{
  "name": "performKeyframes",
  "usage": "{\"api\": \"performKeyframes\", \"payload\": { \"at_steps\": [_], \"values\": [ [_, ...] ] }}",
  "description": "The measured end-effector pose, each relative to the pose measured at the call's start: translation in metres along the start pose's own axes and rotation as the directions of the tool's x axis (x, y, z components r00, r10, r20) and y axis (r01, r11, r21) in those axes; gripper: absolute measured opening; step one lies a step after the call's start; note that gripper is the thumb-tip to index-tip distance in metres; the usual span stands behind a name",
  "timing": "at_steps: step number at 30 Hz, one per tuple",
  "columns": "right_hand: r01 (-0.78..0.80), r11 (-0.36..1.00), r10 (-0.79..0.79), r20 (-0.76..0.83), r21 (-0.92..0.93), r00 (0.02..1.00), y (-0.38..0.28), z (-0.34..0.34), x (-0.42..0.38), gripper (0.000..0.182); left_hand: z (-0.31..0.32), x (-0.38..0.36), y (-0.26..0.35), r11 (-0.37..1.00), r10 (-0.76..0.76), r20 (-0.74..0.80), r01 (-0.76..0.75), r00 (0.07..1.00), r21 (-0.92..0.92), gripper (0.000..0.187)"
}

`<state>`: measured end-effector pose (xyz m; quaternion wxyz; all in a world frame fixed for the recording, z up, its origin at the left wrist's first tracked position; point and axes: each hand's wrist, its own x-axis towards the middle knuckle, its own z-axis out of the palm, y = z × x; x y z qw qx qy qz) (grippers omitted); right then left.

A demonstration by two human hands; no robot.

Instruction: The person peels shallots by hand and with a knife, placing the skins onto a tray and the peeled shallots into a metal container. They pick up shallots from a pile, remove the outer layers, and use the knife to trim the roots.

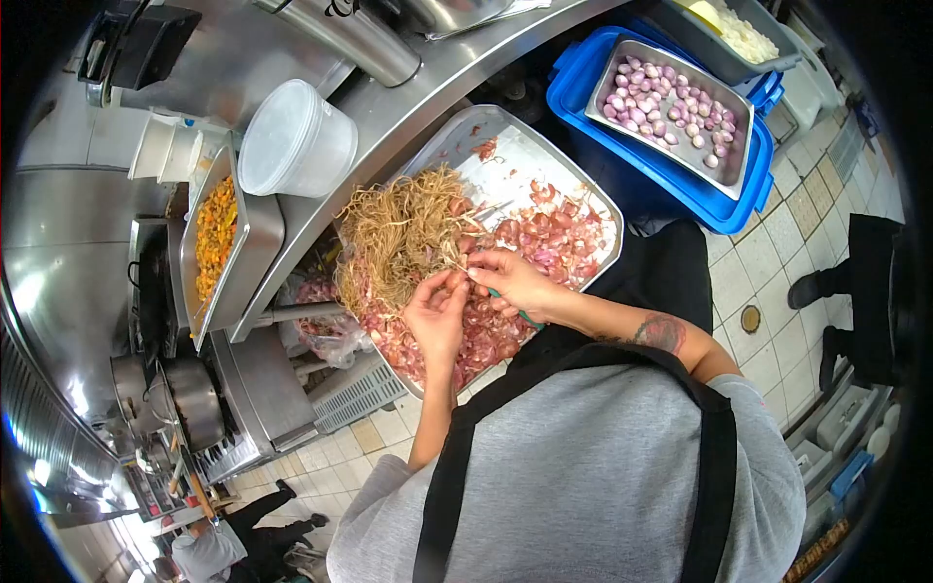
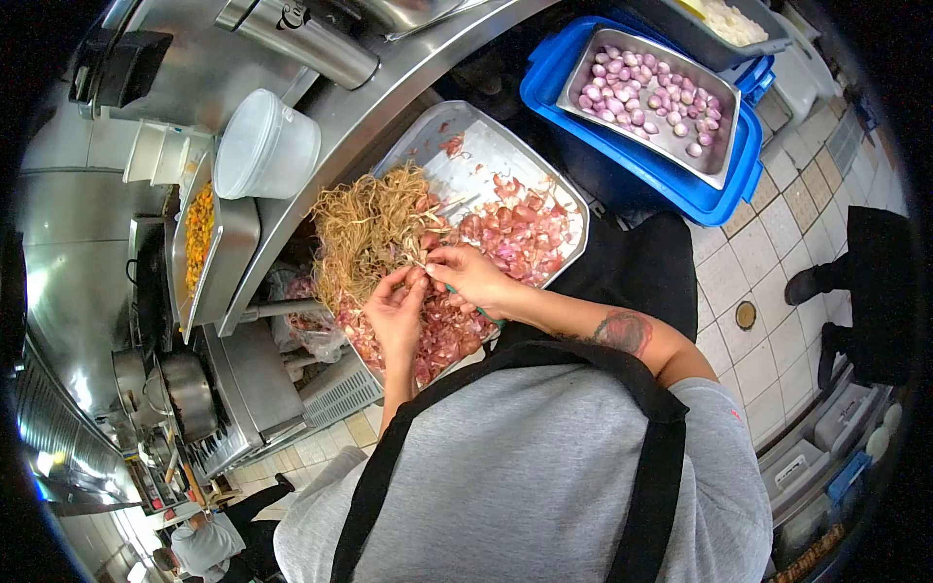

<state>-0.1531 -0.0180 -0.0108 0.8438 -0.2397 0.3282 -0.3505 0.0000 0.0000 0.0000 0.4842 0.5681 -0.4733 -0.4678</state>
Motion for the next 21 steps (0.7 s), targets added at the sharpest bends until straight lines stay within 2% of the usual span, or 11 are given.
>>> {"api": "performKeyframes", "payload": {
  "at_steps": [2, 5, 8, 11, 12, 15, 16, 17, 19, 21],
  "values": [
    [0.012, 1.000, -0.011, -0.057, 0.016, 0.998, 0.002, -0.001, 0.003, 0.014, 0.006, -0.002, -0.002, 0.999, 0.033, 0.009, -0.033, 0.999, -0.008, 0.033],
    [-0.006, 0.998, 0.005, 0.012, 0.060, 1.000, -0.004, 0.001, 0.010, 0.011, 0.001, 0.005, 0.008, 0.996, 0.019, -0.022, -0.021, 1.000, -0.092, 0.032],
    [-0.045, 0.994, 0.046, -0.005, 0.097, 0.999, -0.006, -0.009, 0.008, 0.010, -0.006, 0.009, 0.015, 0.913, -0.040, 0.078, 0.068, 0.996, -0.402, 0.035],
    [-0.016, 0.994, 0.030, -0.117, 0.112, 0.993, -0.012, -0.005, -0.003, 0.011, -0.001, 0.005, 0.040, 0.837, 0.035, 0.121, 0.037, 0.992, -0.546, 0.040],
    [0.000, 0.998, 0.009, -0.124, 0.067, 0.992, -0.016, -0.003, -0.009, 0.018, 0.000, 0.003, 0.049, 0.848, 0.026, 0.163, 0.064, 0.986, -0.527, 0.046],
    [0.139, 0.990, -0.139, -0.090, -0.009, 0.986, -0.032, 0.001, -0.026, 0.027, 0.007, 0.006, 0.048, 0.730, 0.029, 0.249, 0.150, 0.968, -0.667, 0.050],
    [0.194, 0.979, -0.199, -0.093, -0.054, 0.976, -0.038, 0.003, -0.032, 0.032, 0.014, 0.003, 0.049, 0.730, -0.010, 0.217, 0.155, 0.976, -0.666, 0.054],
    [0.256, 0.959, -0.268, -0.097, -0.120, 0.958, -0.042, 0.004, -0.036, 0.030, 0.016, 0.006, 0.044, 0.709, 0.032, 0.284, 0.178, 0.958, -0.682, 0.047],
    [0.373, 0.894, -0.407, -0.100, -0.248, 0.908, -0.048, 0.004, -0.042, 0.028, 0.024, 0.007, 0.036, 0.794, 0.039, 0.295, 0.149, 0.955, -0.589, 0.041],
    [0.414, 0.863, -0.452, -0.077, -0.290, 0.889, -0.053, 0.000, -0.051, 0.026, 0.034, 0.006, 0.035, 0.811, -0.018, 0.292, 0.185, 0.956, -0.555, 0.044]
  ]
}}
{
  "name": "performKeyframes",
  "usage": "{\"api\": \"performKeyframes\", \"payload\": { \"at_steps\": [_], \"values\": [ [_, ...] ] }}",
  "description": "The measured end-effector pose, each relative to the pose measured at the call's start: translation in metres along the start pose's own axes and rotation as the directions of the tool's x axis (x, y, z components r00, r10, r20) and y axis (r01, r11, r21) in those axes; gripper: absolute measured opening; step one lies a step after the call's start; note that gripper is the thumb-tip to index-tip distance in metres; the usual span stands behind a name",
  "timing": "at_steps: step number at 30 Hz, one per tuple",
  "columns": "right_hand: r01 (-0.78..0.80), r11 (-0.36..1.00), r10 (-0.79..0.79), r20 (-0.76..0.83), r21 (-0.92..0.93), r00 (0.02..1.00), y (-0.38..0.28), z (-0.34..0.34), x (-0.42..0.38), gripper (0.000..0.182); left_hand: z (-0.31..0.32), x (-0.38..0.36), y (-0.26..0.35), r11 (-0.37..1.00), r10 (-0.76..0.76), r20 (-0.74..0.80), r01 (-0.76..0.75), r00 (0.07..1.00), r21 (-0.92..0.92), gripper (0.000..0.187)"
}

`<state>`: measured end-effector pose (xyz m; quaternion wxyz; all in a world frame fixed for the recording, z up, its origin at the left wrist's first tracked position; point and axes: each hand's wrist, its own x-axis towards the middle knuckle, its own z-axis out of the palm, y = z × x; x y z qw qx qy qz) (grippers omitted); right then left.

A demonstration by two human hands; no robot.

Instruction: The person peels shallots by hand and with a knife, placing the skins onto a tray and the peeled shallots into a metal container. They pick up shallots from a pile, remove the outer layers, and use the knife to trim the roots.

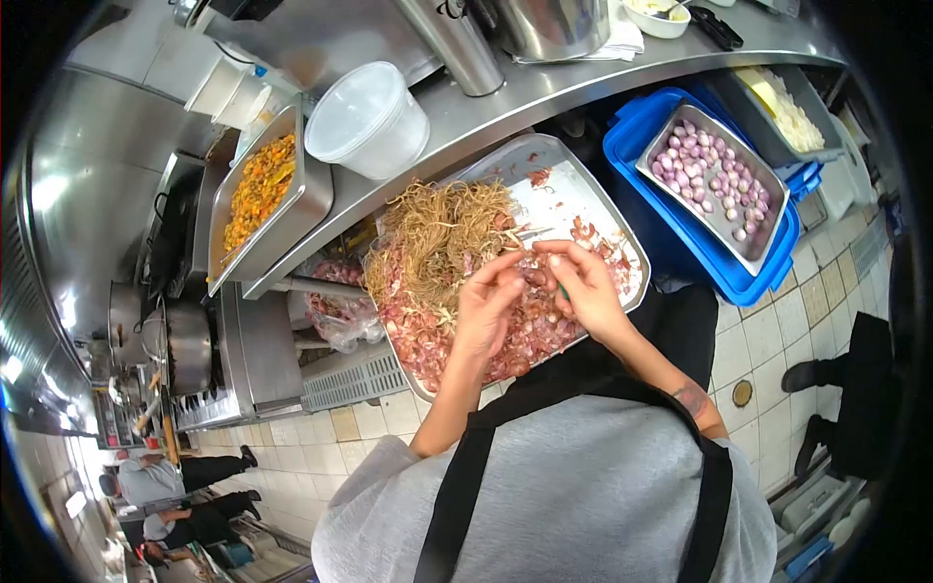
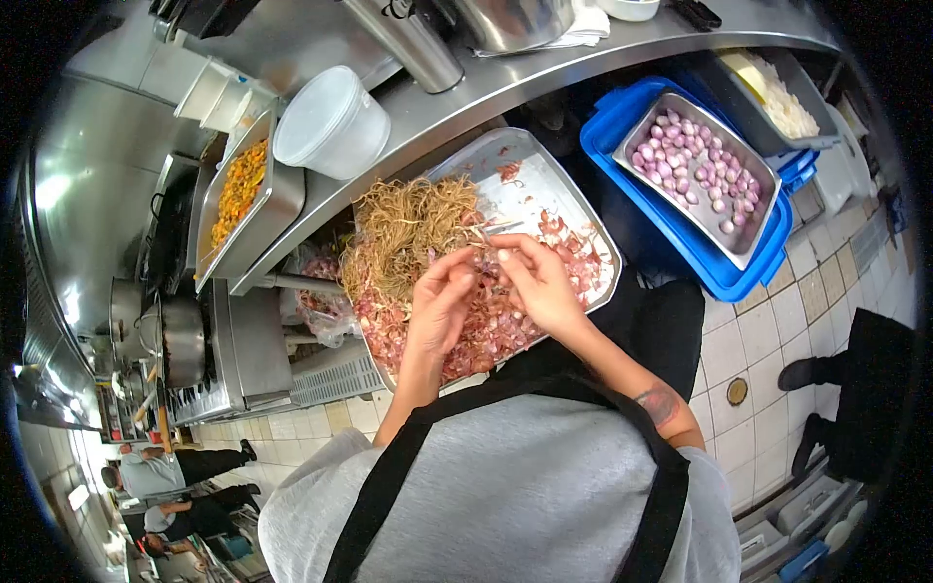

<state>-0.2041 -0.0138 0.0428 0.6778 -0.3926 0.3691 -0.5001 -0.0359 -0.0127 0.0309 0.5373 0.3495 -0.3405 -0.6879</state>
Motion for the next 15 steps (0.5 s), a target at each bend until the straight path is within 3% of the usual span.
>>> {"api": "performKeyframes", "payload": {
  "at_steps": [3, 6, 7, 11, 14, 15],
  "values": [
    [0.006, 0.998, -0.004, 0.039, -0.056, 0.999, -0.009, -0.006, -0.012, 0.030, 0.037, 0.000, 0.009, 0.999, 0.001, -0.046, 0.002, 0.999, 0.048, 0.048],
    [0.104, 0.983, -0.095, 0.069, -0.154, 0.993, -0.005, -0.009, -0.019, 0.036, 0.031, 0.005, 0.001, 0.999, -0.002, -0.063, 0.005, 0.998, 0.048, 0.046],
    [0.073, 0.990, -0.066, 0.066, -0.120, 0.996, -0.006, -0.008, -0.022, 0.040, 0.029, 0.006, 0.000, 0.999, 0.029, -0.046, -0.027, 0.998, 0.046, 0.043],
    [0.173, 0.968, -0.159, 0.087, -0.183, 0.983, -0.006, -0.007, -0.026, 0.037, 0.042, -0.002, 0.015, 0.999, 0.013, -0.094, -0.008, 0.995, 0.049, 0.041],
    [0.142, 0.973, -0.113, 0.162, -0.180, 0.980, -0.012, -0.007, -0.030, 0.035, 0.023, -0.006, 0.013, 0.994, 0.081, 0.021, -0.082, 0.997, 0.078, 0.041],
    [0.201, 0.953, -0.166, 0.162, -0.226, 0.973, -0.012, -0.006, -0.030, 0.035, 0.029, -0.008, 0.019, 0.988, 0.088, 0.011, -0.089, 0.996, 0.125, 0.041]
  ]
}}
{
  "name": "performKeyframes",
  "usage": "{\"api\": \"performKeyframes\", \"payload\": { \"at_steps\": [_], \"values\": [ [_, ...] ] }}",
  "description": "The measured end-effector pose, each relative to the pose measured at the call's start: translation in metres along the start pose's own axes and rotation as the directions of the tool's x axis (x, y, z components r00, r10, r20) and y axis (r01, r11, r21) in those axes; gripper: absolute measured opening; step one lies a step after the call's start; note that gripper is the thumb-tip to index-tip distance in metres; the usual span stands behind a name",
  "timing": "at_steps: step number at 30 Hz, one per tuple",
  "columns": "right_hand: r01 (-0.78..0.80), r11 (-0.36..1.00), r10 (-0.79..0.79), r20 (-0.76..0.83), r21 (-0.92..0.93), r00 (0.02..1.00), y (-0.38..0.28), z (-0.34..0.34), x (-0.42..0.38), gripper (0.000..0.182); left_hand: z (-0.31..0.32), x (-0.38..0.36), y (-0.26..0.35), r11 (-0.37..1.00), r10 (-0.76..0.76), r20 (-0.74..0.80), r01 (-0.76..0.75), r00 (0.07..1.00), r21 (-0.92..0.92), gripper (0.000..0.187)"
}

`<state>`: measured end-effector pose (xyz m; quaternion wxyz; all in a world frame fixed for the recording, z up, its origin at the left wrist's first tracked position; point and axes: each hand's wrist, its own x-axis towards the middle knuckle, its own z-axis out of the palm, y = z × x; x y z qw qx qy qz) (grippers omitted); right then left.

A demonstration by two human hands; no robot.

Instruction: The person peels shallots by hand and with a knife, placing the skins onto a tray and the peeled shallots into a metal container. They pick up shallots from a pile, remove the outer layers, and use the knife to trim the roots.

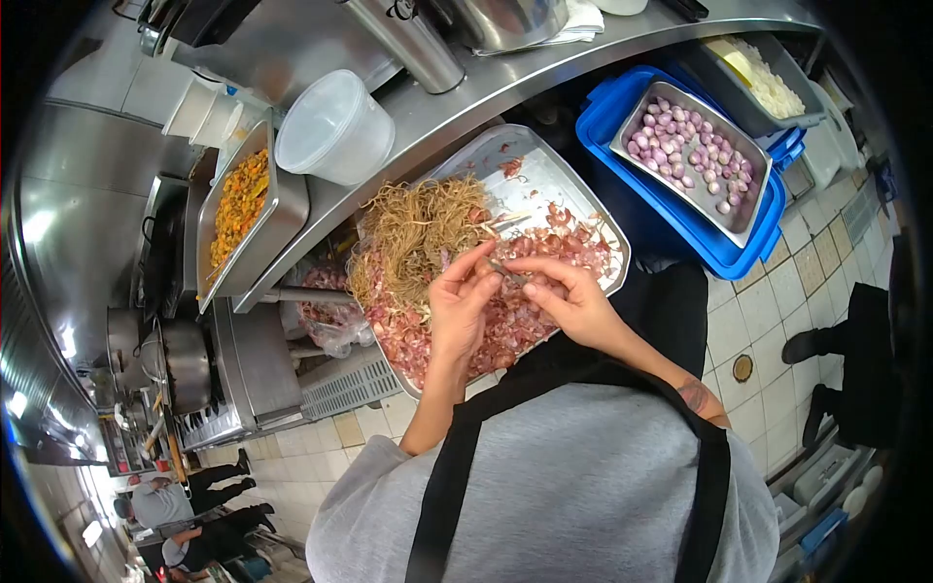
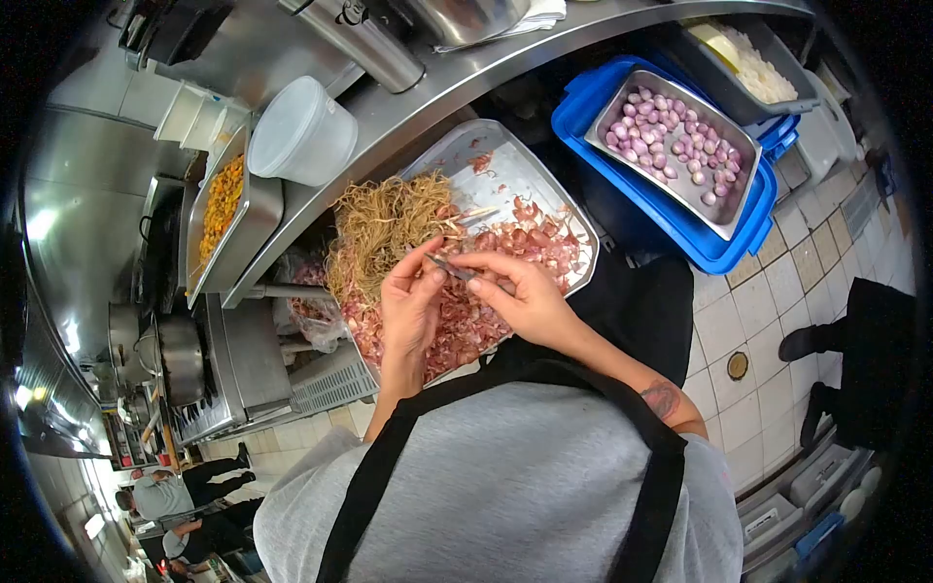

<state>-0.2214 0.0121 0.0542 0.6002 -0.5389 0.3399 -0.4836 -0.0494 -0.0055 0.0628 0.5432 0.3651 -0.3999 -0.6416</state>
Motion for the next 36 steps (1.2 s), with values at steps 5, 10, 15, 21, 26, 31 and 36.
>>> {"api": "performKeyframes", "payload": {
  "at_steps": [5, 10, 15, 21, 26, 31, 36],
  "values": [
    [0.031, 0.999, -0.031, 0.014, -0.040, 0.999, -0.018, 0.000, -0.005, 0.038, 0.007, -0.004, 0.007, 0.988, 0.120, -0.060, -0.114, 0.991, 0.101, 0.043],
    [0.096, 0.995, -0.096, 0.005, -0.036, 0.995, -0.023, 0.000, -0.007, 0.037, 0.006, -0.007, 0.000, 0.943, 0.303, -0.016, -0.297, 0.953, 0.148, 0.037],
    [-0.028, 1.000, 0.029, 0.056, -0.013, 0.998, -0.031, -0.003, -0.014, 0.033, 0.014, -0.016, 0.004, 0.810, 0.496, 0.118, -0.507, 0.860, 0.295, 0.038],
    [0.087, 0.952, -0.079, -0.040, 0.295, 0.996, -0.025, 0.007, -0.016, 0.020, 0.018, -0.020, 0.019, 0.522, 0.544, 0.352, -0.635, 0.762, 0.569, 0.035],
    [-0.004, 0.936, 0.012, -0.021, 0.353, 1.000, -0.019, 0.004, -0.014, 0.018, 0.015, -0.018, 0.004, 0.935, 0.308, 0.192, -0.334, 0.932, 0.119, 0.035],
    [-0.125, 0.845, 0.150, -0.006, 0.520, 0.989, -0.012, -0.005, -0.006, 0.020, 0.013, -0.015, -0.005, 0.975, 0.035, 0.100, -0.012, 0.994, -0.221, 0.038],
    [-0.082, 0.967, 0.135, -0.214, 0.243, 0.967, -0.003, -0.011, -0.001, 0.030, 0.015, -0.007, 0.003, 0.946, -0.071, 0.066, 0.088, 0.995, -0.312, 0.040]
  ]
}}
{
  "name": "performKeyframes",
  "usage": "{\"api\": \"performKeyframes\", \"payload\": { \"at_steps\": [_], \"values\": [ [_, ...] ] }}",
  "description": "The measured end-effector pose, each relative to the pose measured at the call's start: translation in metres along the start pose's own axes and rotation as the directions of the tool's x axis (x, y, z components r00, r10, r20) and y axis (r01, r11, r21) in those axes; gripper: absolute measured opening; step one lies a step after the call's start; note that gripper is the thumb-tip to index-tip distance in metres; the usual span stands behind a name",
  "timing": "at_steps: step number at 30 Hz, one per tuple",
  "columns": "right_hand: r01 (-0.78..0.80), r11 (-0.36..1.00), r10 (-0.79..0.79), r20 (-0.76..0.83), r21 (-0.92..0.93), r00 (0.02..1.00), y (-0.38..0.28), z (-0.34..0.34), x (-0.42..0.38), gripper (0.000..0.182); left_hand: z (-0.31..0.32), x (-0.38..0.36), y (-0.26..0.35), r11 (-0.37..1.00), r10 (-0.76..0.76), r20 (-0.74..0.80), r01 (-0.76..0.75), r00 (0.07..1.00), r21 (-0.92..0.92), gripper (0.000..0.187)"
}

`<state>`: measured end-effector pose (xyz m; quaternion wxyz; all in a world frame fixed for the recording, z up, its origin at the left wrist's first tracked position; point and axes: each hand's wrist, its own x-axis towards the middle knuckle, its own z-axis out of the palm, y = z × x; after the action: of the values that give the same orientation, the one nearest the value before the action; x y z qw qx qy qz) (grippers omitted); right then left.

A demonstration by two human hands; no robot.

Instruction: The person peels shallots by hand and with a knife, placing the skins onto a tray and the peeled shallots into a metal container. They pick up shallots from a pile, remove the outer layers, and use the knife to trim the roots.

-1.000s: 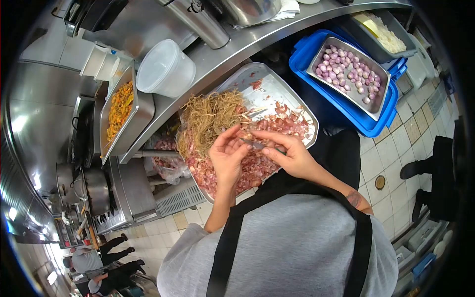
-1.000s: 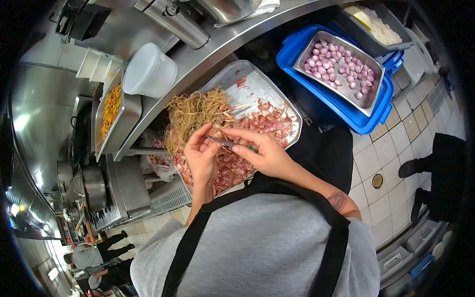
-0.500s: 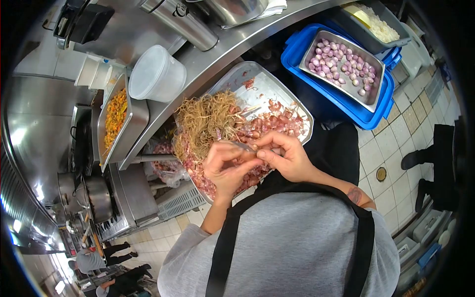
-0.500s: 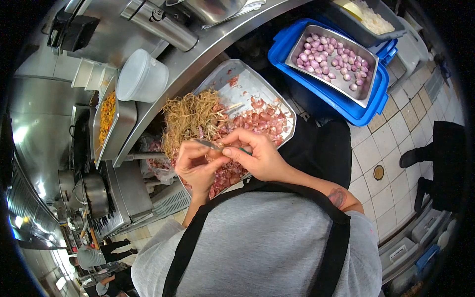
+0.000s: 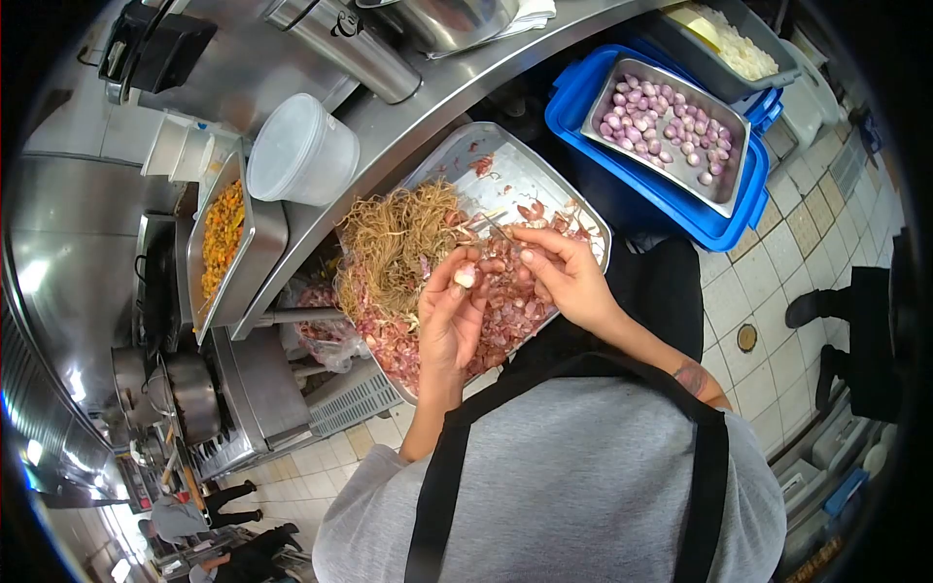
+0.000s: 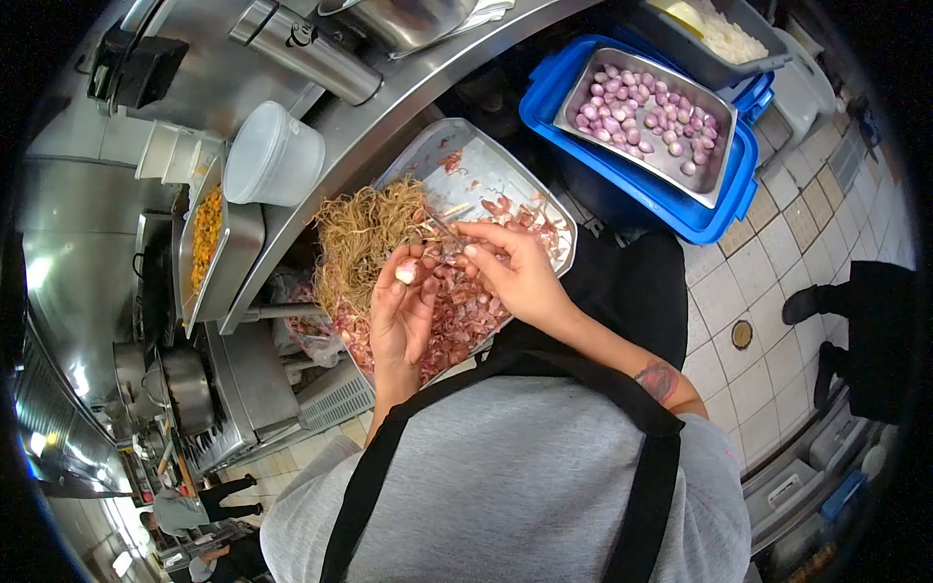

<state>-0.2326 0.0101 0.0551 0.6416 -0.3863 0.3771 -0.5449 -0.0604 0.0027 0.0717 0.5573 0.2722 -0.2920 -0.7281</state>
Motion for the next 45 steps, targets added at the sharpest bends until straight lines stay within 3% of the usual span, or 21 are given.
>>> {"api": "performKeyframes", "payload": {
  "at_steps": [4, 7, 11, 15, 21, 24, 27, 30, 33, 36, 39, 45],
  "values": [
    [0.158, 0.962, -0.165, -0.011, -0.221, 0.986, 0.007, 0.005, -0.001, 0.038, 0.008, 0.003, -0.001, 0.999, 0.027, -0.036, -0.026, 0.999, 0.035, 0.044],
    [0.136, 0.976, -0.120, 0.101, -0.172, 0.988, -0.009, 0.010, -0.011, 0.042, -0.002, 0.000, -0.011, 0.983, 0.123, -0.110, -0.106, 0.986, 0.150, 0.047],
    [0.218, 0.948, -0.154, 0.265, -0.234, 0.952, -0.022, 0.013, -0.016, 0.041, -0.005, -0.005, -0.010, 0.961, 0.137, -0.040, -0.123, 0.990, 0.249, 0.046],
    [0.382, 0.871, -0.283, 0.319, -0.310, 0.904, -0.017, 0.009, -0.014, 0.034, -0.001, -0.005, 0.000, 0.913, 0.191, 0.113, -0.219, 0.975, 0.344, 0.040],
    [0.418, 0.864, -0.335, 0.300, -0.279, 0.893, -0.013, 0.008, -0.011, 0.029, -0.001, -0.005, 0.005, 0.872, 0.139, 0.213, -0.222, 0.967, 0.436, 0.041],
    [0.306, 0.937, -0.245, 0.303, -0.170, 0.921, -0.015, 0.008, -0.011, 0.028, 0.002, -0.006, 0.007, 0.865, 0.128, 0.206, -0.211, 0.970, 0.455, 0.041],
    [0.098, 0.965, -0.013, 0.331, -0.241, 0.944, -0.034, 0.005, -0.016, 0.026, -0.002, -0.005, 0.009, 0.858, 0.131, 0.219, -0.221, 0.967, 0.463, 0.040],
    [0.263, 0.928, -0.173, 0.318, -0.265, 0.932, -0.022, 0.006, -0.014, 0.027, -0.003, -0.006, 0.013, 0.860, 0.092, 0.256, -0.206, 0.962, 0.467, 0.041],
    [0.288, 0.913, -0.184, 0.338, -0.288, 0.923, -0.020, 0.003, -0.012, 0.027, -0.003, -0.008, 0.014, 0.870, 0.057, 0.251, -0.172, 0.966, 0.463, 0.040],
    [0.200, 0.967, -0.140, 0.324, -0.160, 0.936, -0.018, 0.004, -0.011, 0.027, -0.002, -0.009, 0.012, 0.881, 0.060, 0.203, -0.147, 0.977, 0.449, 0.040],
    [0.068, 0.972, 0.019, 0.365, -0.224, 0.931, -0.036, 0.002, -0.016, 0.026, -0.007, -0.007, 0.012, 0.869, 0.082, 0.210, -0.173, 0.974, 0.464, 0.040],
    [0.307, 0.922, -0.213, 0.350, -0.237, 0.912, -0.016, 0.001, -0.009, 0.030, -0.002, -0.007, 0.015, 0.876, 0.024, 0.226, -0.129, 0.974, 0.465, 0.038]
  ]
}}
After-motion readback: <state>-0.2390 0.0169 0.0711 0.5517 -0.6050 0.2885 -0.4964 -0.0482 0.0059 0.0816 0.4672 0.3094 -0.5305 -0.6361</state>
